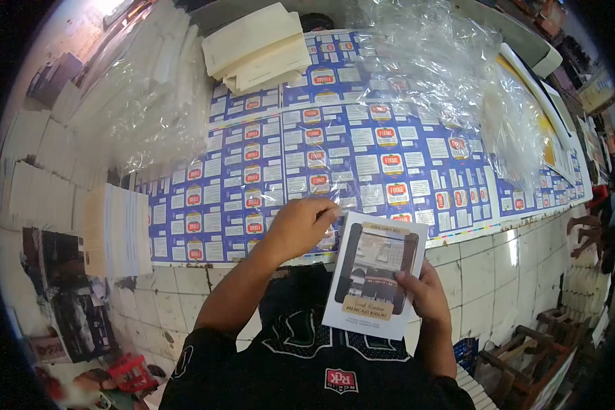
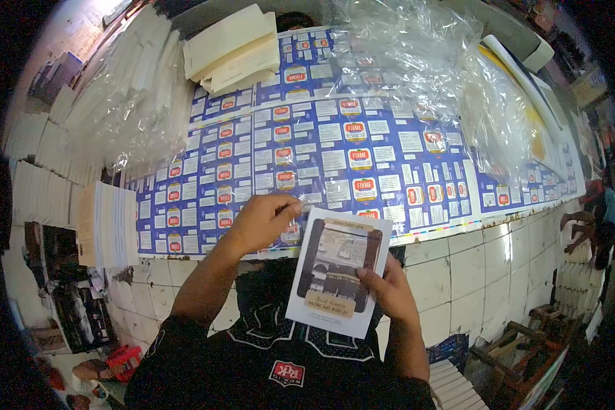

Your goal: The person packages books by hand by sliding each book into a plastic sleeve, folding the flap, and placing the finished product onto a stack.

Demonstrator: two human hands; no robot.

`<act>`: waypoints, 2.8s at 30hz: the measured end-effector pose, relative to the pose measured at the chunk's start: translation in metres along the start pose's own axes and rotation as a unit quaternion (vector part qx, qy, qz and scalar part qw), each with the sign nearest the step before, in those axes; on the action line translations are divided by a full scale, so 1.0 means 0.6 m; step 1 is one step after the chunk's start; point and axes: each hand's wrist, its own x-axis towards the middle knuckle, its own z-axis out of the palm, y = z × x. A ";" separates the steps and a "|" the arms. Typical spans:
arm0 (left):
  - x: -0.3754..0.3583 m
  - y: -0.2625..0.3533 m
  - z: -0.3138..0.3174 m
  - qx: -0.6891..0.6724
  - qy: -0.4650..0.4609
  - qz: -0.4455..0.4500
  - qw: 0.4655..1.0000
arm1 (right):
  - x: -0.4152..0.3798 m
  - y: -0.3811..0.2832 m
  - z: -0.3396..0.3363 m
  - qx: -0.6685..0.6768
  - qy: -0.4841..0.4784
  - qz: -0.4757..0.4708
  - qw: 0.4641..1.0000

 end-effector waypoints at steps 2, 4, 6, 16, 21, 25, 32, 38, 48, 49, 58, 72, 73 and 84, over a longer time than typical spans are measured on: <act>0.001 0.005 -0.008 -0.001 0.014 -0.011 1.000 | 0.004 0.003 -0.007 -0.053 0.036 -0.004 0.998; 0.001 0.004 -0.014 -0.058 0.123 0.051 0.989 | 0.003 0.002 -0.009 -0.063 0.046 0.009 0.997; -0.001 0.006 -0.017 -0.087 0.131 0.056 0.986 | 0.001 0.001 -0.008 -0.069 0.057 0.022 0.996; -0.050 0.019 0.014 0.011 0.111 0.130 0.985 | 0.023 0.004 0.027 -0.012 0.051 -0.024 0.998; -0.161 -0.050 -0.005 -0.188 0.016 -0.244 0.951 | 0.045 -0.002 0.030 0.080 0.105 -0.003 0.991; -0.191 -0.069 0.004 -0.446 -0.025 -0.287 0.847 | 0.048 -0.020 0.035 0.102 0.114 0.023 0.988; -0.137 -0.033 0.072 -0.631 0.046 -0.235 0.738 | 0.055 -0.022 0.029 0.099 0.093 0.033 0.990; -0.162 -0.057 0.051 -0.564 0.092 -0.266 0.777 | 0.057 -0.002 0.037 0.083 0.098 -0.009 0.992; -0.171 -0.046 0.059 -0.467 0.116 -0.219 0.849 | 0.058 0.024 0.052 0.027 0.132 -0.059 0.989; -0.172 -0.055 0.057 -0.453 0.108 -0.229 0.855 | 0.057 0.023 0.054 0.025 0.136 -0.057 0.989; -0.173 -0.064 0.043 -0.492 0.102 -0.259 0.825 | 0.043 0.017 0.043 0.082 0.136 -0.043 0.986; -0.181 -0.060 0.059 -0.441 0.101 -0.229 0.862 | 0.042 0.019 0.059 0.069 0.151 -0.064 0.984; -0.178 -0.061 0.056 -0.437 0.105 -0.234 0.862 | 0.042 0.015 0.057 0.078 0.151 -0.049 0.984; -0.182 -0.089 0.068 -0.439 0.075 -0.157 0.882 | 0.042 0.018 0.057 0.098 0.154 -0.053 0.982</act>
